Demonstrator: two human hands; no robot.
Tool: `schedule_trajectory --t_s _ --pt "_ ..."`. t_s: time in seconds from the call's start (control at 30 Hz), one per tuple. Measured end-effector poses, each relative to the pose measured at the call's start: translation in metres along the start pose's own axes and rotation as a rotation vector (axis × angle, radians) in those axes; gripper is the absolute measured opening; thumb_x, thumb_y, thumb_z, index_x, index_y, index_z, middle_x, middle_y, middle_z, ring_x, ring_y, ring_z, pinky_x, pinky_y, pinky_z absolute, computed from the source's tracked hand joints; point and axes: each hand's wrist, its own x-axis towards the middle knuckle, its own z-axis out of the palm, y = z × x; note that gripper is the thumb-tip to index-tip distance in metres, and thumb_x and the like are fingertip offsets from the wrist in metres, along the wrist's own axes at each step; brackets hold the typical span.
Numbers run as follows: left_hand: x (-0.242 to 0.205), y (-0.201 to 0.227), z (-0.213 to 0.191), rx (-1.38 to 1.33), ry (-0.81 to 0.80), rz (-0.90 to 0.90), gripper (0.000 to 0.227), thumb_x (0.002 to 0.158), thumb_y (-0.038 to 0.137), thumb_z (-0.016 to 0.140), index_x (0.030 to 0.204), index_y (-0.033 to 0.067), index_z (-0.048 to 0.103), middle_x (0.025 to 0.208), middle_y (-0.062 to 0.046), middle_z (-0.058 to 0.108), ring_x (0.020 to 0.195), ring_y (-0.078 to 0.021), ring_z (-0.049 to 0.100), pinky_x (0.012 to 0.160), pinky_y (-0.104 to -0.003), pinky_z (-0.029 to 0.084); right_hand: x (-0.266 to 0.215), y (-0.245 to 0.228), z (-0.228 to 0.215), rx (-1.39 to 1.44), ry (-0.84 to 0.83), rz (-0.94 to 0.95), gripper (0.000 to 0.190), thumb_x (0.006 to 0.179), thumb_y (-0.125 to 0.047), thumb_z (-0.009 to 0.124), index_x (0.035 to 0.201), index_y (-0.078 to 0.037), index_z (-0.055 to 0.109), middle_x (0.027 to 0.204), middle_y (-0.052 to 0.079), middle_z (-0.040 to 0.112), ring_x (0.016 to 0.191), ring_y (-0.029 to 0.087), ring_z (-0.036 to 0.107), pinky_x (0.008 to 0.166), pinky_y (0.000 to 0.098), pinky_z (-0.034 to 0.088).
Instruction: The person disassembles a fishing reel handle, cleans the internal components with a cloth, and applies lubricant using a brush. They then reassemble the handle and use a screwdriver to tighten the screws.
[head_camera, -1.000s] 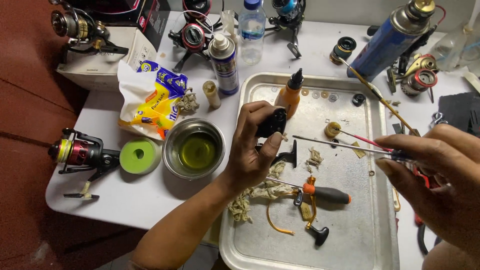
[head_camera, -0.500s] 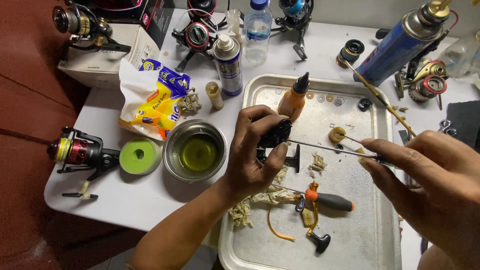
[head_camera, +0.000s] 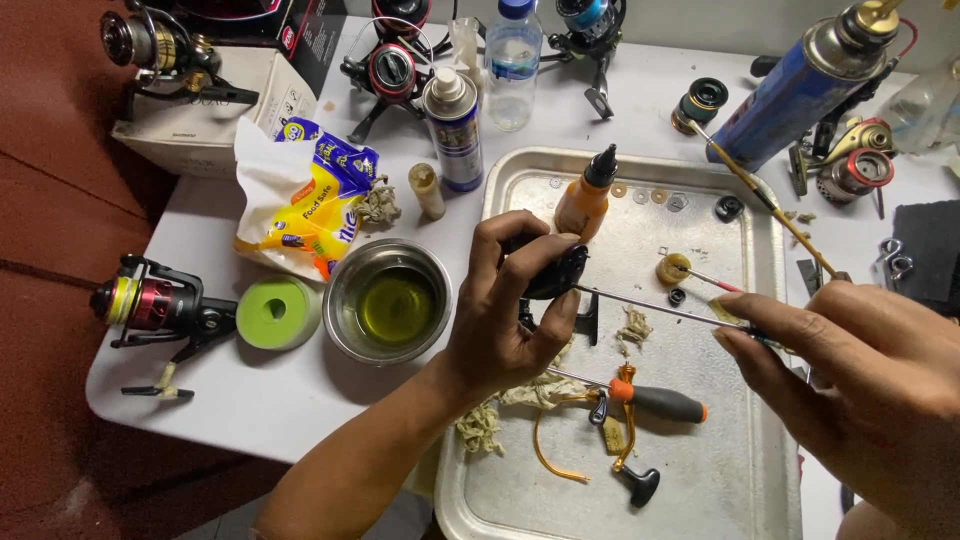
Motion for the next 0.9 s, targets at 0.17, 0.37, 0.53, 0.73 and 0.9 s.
schedule_trajectory --t_s 0.17,0.37,0.53,0.73,0.9 --pt "0.002 0.000 -0.004 0.139 -0.060 0.097 0.036 0.092 0.017 0.053 0.124 0.0091 0.041 0.113 -0.019 0.039 0.103 -0.0326 0.050 0.090 -0.042 0.048 -0.007 0.003 0.001 -0.049 0.001 0.017 0.019 0.083 -0.019 0.064 0.097 -0.007 0.067 0.055 0.007 0.047 0.044 0.022 0.044 0.046 0.0334 0.035" --pt "0.001 -0.004 -0.005 0.199 -0.096 0.124 0.038 0.093 0.016 0.055 0.127 0.0088 0.039 0.116 -0.021 0.037 0.106 -0.0352 0.049 0.092 -0.045 0.048 -0.005 -0.002 -0.002 -0.032 -0.042 0.010 0.016 0.081 -0.020 0.062 0.091 -0.009 0.067 0.079 0.005 0.069 0.067 0.020 0.066 0.058 0.0303 0.051" --pt "0.001 -0.005 -0.005 0.214 -0.122 0.118 0.041 0.093 0.015 0.058 0.129 0.0097 0.038 0.118 -0.021 0.036 0.108 -0.0351 0.048 0.094 -0.046 0.048 0.000 -0.003 -0.004 -0.019 -0.015 -0.073 0.022 0.083 -0.013 0.062 0.101 0.000 0.064 0.054 0.010 0.042 0.044 0.026 0.040 0.046 0.0367 0.033" --pt "0.002 -0.004 -0.007 0.275 -0.121 0.169 0.040 0.094 0.014 0.057 0.129 0.0089 0.038 0.118 -0.023 0.037 0.108 -0.0372 0.048 0.093 -0.048 0.048 -0.022 0.030 0.018 0.004 -0.163 0.210 0.019 0.081 -0.031 0.056 0.087 -0.022 0.071 0.084 -0.003 0.072 0.067 0.014 0.070 0.057 0.0299 0.052" --pt "0.002 -0.004 -0.008 0.300 -0.115 0.168 0.042 0.093 0.013 0.060 0.129 0.0102 0.038 0.118 -0.022 0.037 0.107 -0.0357 0.049 0.088 -0.045 0.051 -0.016 0.024 0.017 0.057 -0.147 0.258 0.026 0.073 -0.034 0.068 0.095 -0.021 0.064 0.045 -0.002 0.051 0.037 0.011 0.040 0.043 0.0258 0.037"
